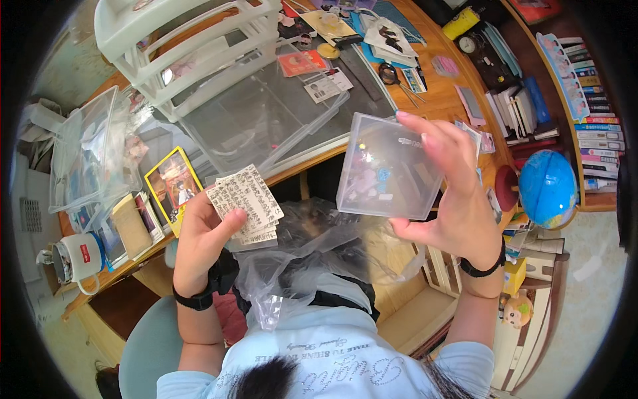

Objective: The person organizes small craft items at a desk by placing heart-shaped beads into a plastic compartment box and sliding various cards and stickers into small plastic bags.

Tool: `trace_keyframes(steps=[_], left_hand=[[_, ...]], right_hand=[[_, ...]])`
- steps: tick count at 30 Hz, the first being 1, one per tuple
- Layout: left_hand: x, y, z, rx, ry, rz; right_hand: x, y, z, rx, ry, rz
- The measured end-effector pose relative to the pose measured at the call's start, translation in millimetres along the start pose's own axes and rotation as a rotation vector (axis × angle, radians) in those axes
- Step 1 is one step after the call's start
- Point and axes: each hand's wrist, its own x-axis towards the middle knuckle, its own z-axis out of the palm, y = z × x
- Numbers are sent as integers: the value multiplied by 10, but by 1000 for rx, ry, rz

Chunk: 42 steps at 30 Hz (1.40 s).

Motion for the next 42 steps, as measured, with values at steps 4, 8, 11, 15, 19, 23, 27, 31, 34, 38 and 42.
trace_keyframes(steps=[4, 8, 11, 15, 19, 23, 27, 31, 34, 38, 42], left_hand=[[69, 17, -161, 67, 248, 112], [209, 131, -394, 255, 426, 173], [209, 183, -556, 374, 513, 171], [78, 231, -676, 455, 722, 215], [-120, 7, -830, 894, 670, 115], [-26, -292, -879, 924, 711, 151], [30, -186, -725, 1085, 768, 66], [111, -285, -691, 1283, 758, 145], [32, -340, -719, 1376, 821, 233], [-230, 29, -415, 776, 573, 488], [-70, 264, 32, -160, -97, 249]], right_hand=[[37, 125, 13, -39, -23, 50], [69, 245, 108, -39, -24, 98], [135, 264, 190, 14, -22, 123], [116, 349, 270, 56, -18, 134], [127, 376, 355, 109, -22, 176], [154, 370, 415, 132, -29, 154], [153, 323, 386, 101, -55, 145], [93, 307, 336, 94, -54, 150], [151, 258, 384, 223, -60, 73], [308, 64, 389, 294, -91, 28], [659, -210, 374, 542, -128, -20]])
